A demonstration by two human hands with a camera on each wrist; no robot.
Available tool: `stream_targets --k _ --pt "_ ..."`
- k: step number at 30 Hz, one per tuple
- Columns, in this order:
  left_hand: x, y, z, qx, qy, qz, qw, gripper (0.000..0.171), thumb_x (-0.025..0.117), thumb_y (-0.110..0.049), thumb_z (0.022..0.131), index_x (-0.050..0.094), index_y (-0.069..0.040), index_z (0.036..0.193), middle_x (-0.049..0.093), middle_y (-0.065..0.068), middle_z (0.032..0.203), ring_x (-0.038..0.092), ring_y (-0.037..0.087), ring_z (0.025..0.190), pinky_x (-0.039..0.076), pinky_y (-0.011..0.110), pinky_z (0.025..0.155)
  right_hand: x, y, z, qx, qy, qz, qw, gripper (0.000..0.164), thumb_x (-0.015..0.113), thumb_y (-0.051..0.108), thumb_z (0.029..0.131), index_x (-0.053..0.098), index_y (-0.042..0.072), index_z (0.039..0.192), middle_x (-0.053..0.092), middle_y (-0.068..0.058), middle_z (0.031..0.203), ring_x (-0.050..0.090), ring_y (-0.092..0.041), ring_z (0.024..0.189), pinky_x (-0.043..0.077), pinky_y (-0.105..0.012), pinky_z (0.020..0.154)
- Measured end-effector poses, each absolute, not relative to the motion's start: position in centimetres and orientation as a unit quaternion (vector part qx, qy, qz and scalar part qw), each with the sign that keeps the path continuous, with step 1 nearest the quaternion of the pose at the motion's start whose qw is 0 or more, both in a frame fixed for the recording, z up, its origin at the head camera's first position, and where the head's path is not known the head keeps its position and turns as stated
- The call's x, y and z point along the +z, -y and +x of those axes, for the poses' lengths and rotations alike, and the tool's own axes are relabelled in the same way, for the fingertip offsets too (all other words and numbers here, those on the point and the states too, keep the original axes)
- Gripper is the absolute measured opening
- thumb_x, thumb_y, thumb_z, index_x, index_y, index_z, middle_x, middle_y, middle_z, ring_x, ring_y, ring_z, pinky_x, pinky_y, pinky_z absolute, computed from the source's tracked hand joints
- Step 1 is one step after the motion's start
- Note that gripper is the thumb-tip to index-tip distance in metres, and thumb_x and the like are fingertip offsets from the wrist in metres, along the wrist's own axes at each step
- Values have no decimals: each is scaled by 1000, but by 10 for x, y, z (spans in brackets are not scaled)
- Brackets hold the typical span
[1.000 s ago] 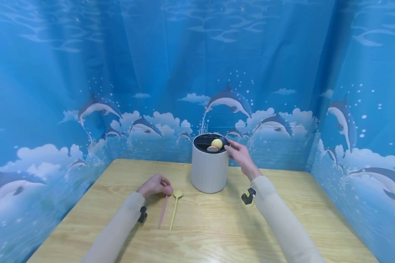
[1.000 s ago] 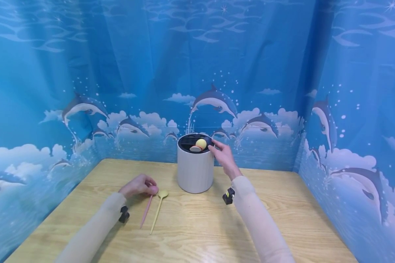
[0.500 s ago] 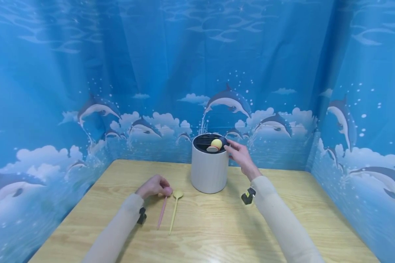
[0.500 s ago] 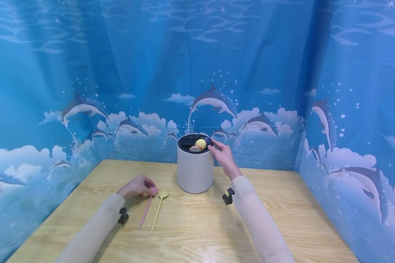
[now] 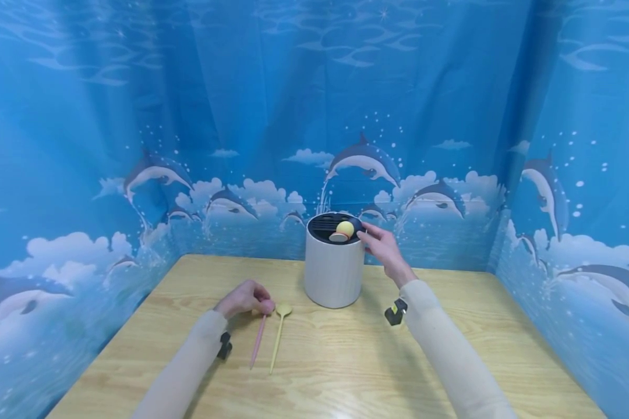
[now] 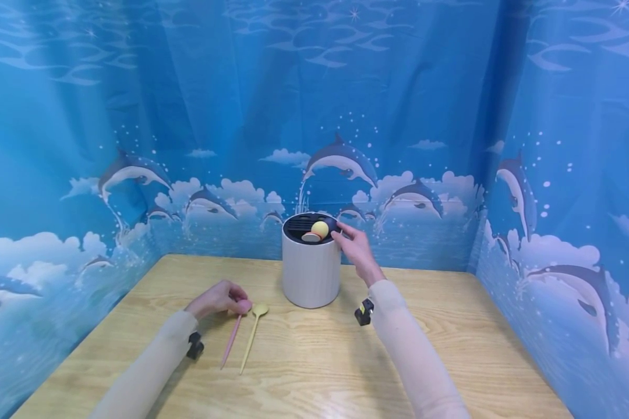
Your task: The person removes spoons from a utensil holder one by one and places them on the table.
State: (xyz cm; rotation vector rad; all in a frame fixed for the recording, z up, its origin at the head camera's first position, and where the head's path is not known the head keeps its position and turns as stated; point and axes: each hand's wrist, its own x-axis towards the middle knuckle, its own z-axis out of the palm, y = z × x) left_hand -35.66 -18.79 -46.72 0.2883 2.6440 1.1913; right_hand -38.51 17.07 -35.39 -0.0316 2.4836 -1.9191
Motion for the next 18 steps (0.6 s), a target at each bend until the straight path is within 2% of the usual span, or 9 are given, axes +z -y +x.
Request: stream_targets --k 12,18 --pt "-467 188 -358 407 -900 95 123 29 83 -15 77 71 -4 100 68 6 94 59 19 83 50 29 66 -354 -170 -384 -611 -791 -6 2 54 55 36 100 40 24 150 33 -4 159 34 -27 145 38 -50 114" --pt "-465 190 -359 405 -898 115 131 26 78 -24 85 71 -4 99 70 8 89 59 20 79 50 31 65 -353 -170 -385 -612 -791 -6 4 54 55 36 100 39 23 151 32 -4 160 34 -26 145 38 -49 114"
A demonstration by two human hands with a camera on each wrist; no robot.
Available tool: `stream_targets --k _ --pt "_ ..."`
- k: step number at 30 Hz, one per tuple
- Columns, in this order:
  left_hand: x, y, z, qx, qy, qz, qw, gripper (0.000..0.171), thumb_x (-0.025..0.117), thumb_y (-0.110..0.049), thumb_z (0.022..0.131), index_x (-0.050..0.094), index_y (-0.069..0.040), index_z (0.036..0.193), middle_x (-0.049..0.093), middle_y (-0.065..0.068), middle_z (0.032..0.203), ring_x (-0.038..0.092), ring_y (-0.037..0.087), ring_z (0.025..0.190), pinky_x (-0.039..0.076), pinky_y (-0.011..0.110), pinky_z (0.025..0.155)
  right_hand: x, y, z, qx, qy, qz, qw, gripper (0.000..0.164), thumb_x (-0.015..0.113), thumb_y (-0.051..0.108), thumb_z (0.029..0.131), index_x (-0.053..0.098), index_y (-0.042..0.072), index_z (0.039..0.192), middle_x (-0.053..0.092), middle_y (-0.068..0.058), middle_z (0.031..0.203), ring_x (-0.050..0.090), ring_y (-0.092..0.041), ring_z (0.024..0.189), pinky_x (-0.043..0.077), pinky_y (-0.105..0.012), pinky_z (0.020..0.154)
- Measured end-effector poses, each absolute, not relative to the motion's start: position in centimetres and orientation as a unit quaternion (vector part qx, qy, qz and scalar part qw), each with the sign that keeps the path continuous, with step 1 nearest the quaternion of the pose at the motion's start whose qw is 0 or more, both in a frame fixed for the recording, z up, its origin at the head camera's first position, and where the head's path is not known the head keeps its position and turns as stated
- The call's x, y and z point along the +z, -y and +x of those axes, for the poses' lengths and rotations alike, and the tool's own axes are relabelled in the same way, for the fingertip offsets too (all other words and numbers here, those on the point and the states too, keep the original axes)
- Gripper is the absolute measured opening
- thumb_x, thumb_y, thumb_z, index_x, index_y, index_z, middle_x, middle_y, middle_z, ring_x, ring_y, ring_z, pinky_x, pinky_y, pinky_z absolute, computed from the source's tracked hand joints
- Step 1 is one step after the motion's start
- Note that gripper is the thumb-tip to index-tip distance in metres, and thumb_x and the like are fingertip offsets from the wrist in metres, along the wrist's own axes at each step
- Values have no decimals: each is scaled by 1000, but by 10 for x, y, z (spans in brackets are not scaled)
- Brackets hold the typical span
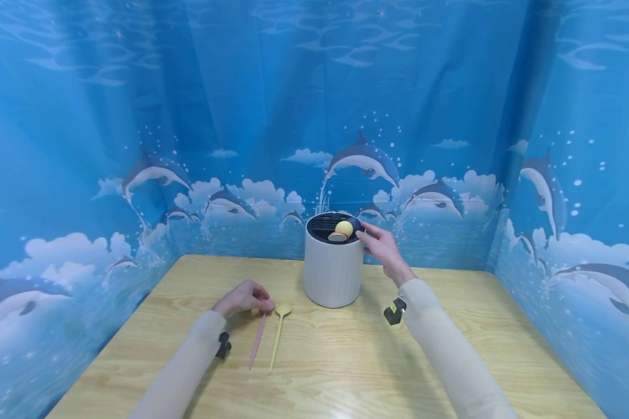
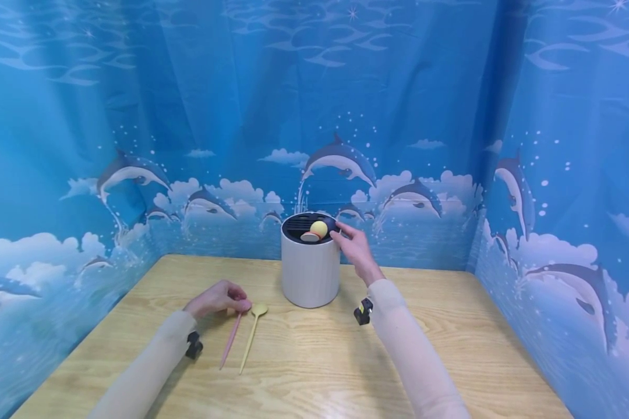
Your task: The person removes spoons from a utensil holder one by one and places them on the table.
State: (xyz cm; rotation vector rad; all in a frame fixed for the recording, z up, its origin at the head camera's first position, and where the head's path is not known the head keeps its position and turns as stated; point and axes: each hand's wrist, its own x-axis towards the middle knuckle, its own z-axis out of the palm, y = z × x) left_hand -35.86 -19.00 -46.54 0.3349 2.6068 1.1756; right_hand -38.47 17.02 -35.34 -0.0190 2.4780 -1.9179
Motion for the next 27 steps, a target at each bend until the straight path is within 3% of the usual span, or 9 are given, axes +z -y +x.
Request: stream_targets --k 8,19,27 --pt "-458 190 -362 397 -909 92 92 48 77 -27 84 64 0 121 67 10 106 62 21 92 55 37 79 -353 -170 -385 -609 -793 -6 4 54 55 36 101 39 23 151 32 -4 160 34 -27 145 38 -49 114" --pt "-451 189 -364 502 -856 112 42 42 69 -18 92 60 7 124 67 18 114 66 24 98 58 40 82 -352 -171 -383 -610 -792 -12 7 56 54 33 101 36 21 152 31 -6 160 32 -27 146 38 -48 114" --pt "-437 174 -364 522 -849 83 -16 28 69 -24 93 70 -7 114 71 11 112 65 21 99 56 39 80 -352 -172 -381 -608 -794 -14 7 56 54 35 101 36 21 152 31 -5 160 33 -26 146 39 -47 113"
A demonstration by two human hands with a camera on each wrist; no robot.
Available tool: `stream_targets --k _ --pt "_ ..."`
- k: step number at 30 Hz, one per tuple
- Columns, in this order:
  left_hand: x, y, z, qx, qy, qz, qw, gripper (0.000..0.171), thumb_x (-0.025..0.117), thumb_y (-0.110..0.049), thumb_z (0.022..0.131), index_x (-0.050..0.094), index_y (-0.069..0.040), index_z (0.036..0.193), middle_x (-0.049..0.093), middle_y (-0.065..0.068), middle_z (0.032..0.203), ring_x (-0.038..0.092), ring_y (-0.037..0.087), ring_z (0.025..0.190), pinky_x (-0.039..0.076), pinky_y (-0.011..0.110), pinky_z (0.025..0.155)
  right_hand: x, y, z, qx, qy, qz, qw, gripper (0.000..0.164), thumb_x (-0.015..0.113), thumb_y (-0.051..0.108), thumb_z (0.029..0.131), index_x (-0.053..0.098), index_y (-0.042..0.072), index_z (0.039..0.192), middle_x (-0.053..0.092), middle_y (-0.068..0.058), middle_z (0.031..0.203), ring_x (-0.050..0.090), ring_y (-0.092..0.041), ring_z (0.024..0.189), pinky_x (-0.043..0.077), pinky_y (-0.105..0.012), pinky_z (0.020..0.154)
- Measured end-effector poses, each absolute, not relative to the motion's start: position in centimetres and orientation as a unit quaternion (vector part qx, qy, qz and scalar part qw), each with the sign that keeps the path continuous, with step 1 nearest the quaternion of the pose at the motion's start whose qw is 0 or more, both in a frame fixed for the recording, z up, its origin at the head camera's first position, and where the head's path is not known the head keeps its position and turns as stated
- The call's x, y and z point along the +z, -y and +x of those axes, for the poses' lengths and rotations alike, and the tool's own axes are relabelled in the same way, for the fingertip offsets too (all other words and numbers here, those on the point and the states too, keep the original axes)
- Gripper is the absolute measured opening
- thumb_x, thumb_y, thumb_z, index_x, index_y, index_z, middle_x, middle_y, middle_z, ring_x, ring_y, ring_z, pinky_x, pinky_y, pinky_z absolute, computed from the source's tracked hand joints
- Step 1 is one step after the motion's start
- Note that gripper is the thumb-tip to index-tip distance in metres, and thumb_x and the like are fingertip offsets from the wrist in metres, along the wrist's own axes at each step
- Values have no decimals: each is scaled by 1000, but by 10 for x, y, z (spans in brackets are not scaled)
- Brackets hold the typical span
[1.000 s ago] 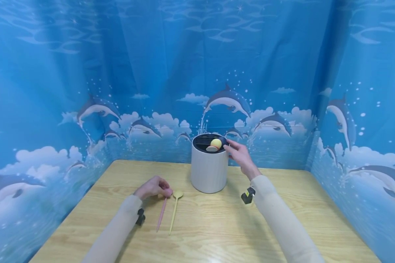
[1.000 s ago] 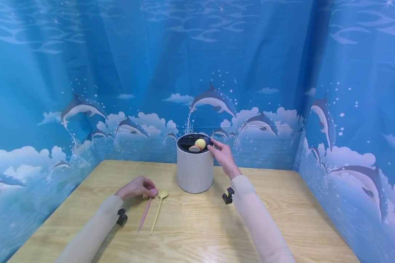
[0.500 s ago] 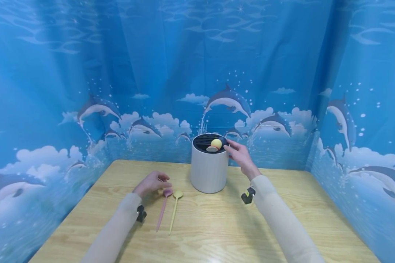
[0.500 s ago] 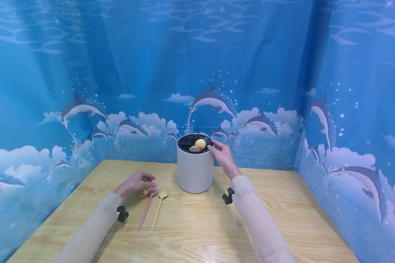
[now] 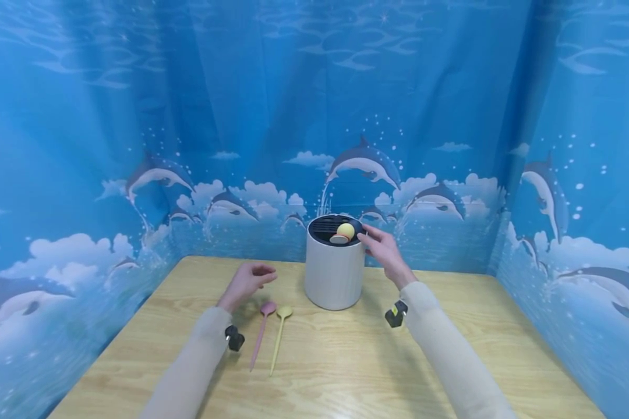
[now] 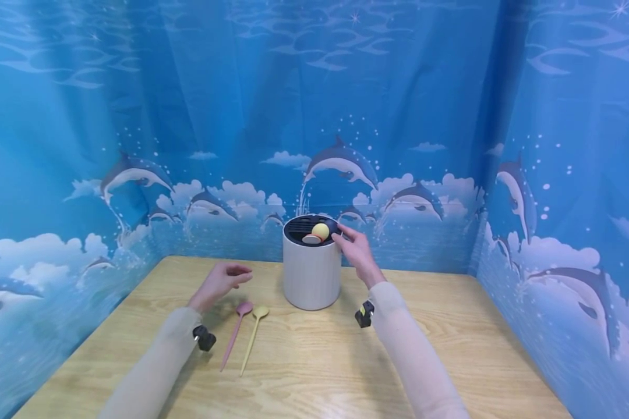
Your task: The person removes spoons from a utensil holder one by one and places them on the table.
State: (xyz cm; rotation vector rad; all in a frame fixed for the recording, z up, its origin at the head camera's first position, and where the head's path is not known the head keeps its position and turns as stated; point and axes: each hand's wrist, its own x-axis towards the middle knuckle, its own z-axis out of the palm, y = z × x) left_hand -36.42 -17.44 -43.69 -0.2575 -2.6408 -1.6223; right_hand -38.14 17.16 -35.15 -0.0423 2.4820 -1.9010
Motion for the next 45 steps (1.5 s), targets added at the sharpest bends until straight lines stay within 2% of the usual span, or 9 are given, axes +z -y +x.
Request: stream_targets --k 2,7,19,27,35,45 --pt "-432 170 -364 -517 851 -85 33 26 70 -27 92 72 -10 111 72 8 109 65 19 96 56 37 77 -351 -172 -381 -608 -793 -13 7 56 54 35 101 36 21 152 32 -5 160 33 -26 145 40 -47 113" --pt "-420 156 -366 -509 852 -100 79 16 70 -22 92 75 -12 104 74 6 100 65 17 87 55 30 69 -351 -172 -380 -608 -794 -12 8 56 54 35 101 36 21 152 32 -5 160 33 -26 146 39 -47 113" --pt "-399 117 -369 -487 847 -134 169 12 72 -21 90 76 -14 99 75 3 95 66 17 87 55 35 79 -352 -171 -381 -608 -794 -12 6 56 54 35 101 36 22 152 31 -5 160 32 -27 146 37 -49 114" --pt "-388 96 -368 -485 833 -160 212 13 73 -22 89 76 -13 99 75 2 94 66 16 85 56 34 76 -352 -170 -380 -609 -793 -12 8 56 54 35 101 36 22 152 31 -5 160 32 -27 146 37 -49 114" --pt "-379 74 -363 -526 791 -168 263 14 75 -21 88 77 -12 99 76 4 94 66 15 78 55 25 64 -352 -171 -380 -611 -792 -14 9 56 53 36 101 35 22 153 31 -5 160 32 -26 146 37 -49 115" --pt "-380 51 -359 -525 764 -191 324 24 77 -22 86 74 -9 106 74 5 98 66 15 86 54 23 68 -352 -170 -380 -613 -790 -16 9 57 54 36 101 35 21 153 30 -5 160 32 -27 146 36 -49 115"
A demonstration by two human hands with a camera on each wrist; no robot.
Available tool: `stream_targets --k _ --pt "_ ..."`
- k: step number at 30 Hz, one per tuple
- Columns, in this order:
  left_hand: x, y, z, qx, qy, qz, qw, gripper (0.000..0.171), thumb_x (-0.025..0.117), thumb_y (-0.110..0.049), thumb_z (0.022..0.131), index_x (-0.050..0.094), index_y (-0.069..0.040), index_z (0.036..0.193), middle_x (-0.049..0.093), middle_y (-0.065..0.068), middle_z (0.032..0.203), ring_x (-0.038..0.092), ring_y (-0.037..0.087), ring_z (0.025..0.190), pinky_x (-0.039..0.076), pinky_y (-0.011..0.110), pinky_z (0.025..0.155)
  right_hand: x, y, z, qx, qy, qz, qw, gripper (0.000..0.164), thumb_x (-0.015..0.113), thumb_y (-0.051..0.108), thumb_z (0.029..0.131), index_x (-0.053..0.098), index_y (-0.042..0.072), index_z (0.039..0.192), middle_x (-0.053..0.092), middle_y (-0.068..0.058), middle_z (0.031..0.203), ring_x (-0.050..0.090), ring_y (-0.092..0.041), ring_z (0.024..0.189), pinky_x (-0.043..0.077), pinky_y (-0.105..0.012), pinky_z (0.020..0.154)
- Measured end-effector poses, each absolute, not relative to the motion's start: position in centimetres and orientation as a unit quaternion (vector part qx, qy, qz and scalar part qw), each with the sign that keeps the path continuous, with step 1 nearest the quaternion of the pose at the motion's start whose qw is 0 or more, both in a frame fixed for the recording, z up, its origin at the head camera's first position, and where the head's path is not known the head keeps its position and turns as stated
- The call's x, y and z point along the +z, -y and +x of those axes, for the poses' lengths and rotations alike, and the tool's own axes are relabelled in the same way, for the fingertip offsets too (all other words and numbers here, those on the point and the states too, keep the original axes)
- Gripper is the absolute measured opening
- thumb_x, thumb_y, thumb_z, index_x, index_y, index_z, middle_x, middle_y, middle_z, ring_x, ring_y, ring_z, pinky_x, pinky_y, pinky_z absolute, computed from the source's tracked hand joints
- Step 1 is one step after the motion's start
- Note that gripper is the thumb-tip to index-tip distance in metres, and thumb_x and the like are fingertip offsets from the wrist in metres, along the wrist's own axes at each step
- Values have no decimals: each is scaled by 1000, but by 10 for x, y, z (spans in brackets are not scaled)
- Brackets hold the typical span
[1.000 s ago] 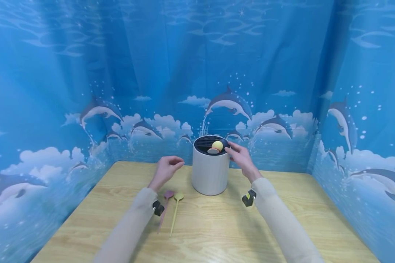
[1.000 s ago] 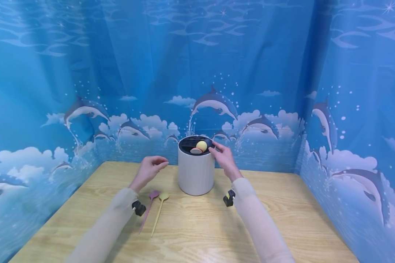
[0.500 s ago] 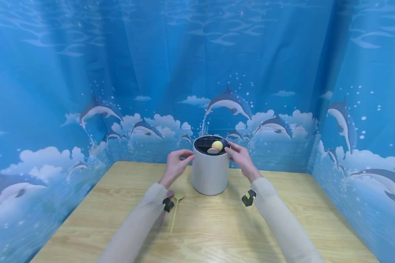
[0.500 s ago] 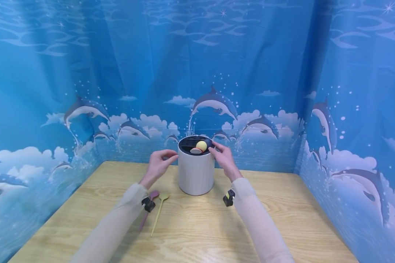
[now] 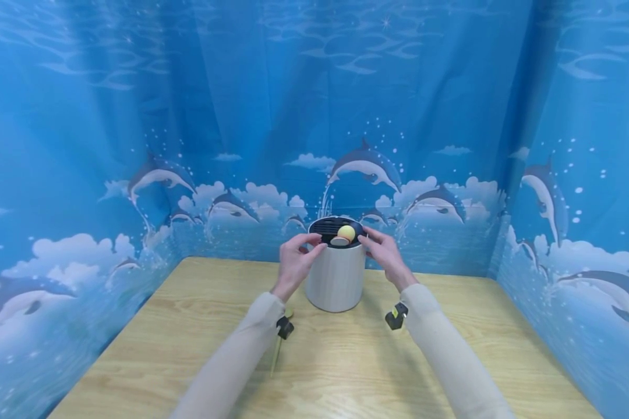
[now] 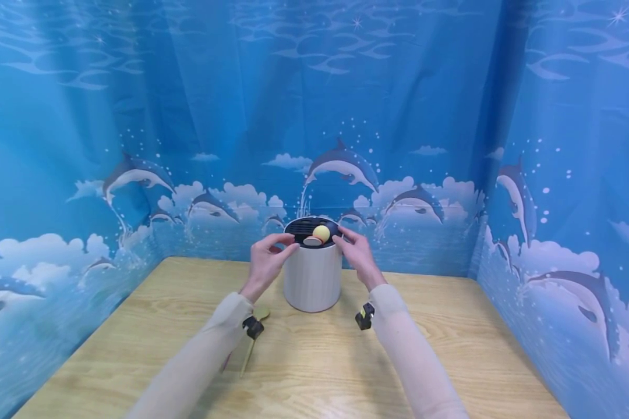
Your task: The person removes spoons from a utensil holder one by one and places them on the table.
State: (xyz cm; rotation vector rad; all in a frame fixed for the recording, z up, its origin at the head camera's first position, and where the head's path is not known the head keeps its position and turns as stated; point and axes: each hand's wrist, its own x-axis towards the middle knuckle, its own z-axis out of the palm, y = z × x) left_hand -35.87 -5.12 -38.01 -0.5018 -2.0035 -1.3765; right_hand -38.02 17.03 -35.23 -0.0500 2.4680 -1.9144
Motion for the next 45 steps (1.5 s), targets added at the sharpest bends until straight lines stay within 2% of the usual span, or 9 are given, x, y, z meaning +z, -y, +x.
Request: stream_targets --k 11,20,24,31,38,45 --pt "-378 31 -359 -519 757 -218 333 27 77 -17 85 72 -4 109 73 7 107 67 17 91 56 23 68 -353 -172 -380 -611 -791 -14 8 56 54 35 101 36 21 152 31 -5 160 32 -27 146 38 -49 114" --pt "-375 22 -360 -508 759 -210 349 15 77 -12 85 72 -7 98 71 6 96 65 19 83 54 21 65 -355 -171 -381 -615 -788 -12 6 56 55 34 100 37 20 152 32 -6 159 33 -27 146 37 -49 114" --pt "-373 21 -359 -503 766 -201 347 9 75 -9 86 72 -9 94 71 5 93 64 15 82 53 21 65 -355 -170 -382 -615 -788 -15 8 57 55 35 100 37 21 152 33 -6 159 33 -27 146 37 -49 114" --pt "-370 21 -359 -503 767 -193 350 5 70 -8 90 71 -10 95 71 3 93 64 12 83 53 21 65 -354 -171 -382 -614 -789 -22 9 56 54 35 101 37 21 152 33 -5 159 32 -26 146 38 -49 114" --pt "-363 22 -360 -526 746 -200 357 4 63 -8 95 65 -9 98 72 5 95 61 15 73 50 21 59 -353 -172 -382 -614 -789 -21 11 55 53 35 101 37 21 152 32 -5 159 32 -26 146 38 -49 114" --pt "-354 25 -359 -514 742 -202 380 6 61 -11 97 61 -9 103 74 6 101 70 16 83 55 23 66 -353 -172 -381 -613 -790 -22 10 55 54 35 101 37 21 152 32 -5 160 33 -27 146 38 -49 114"
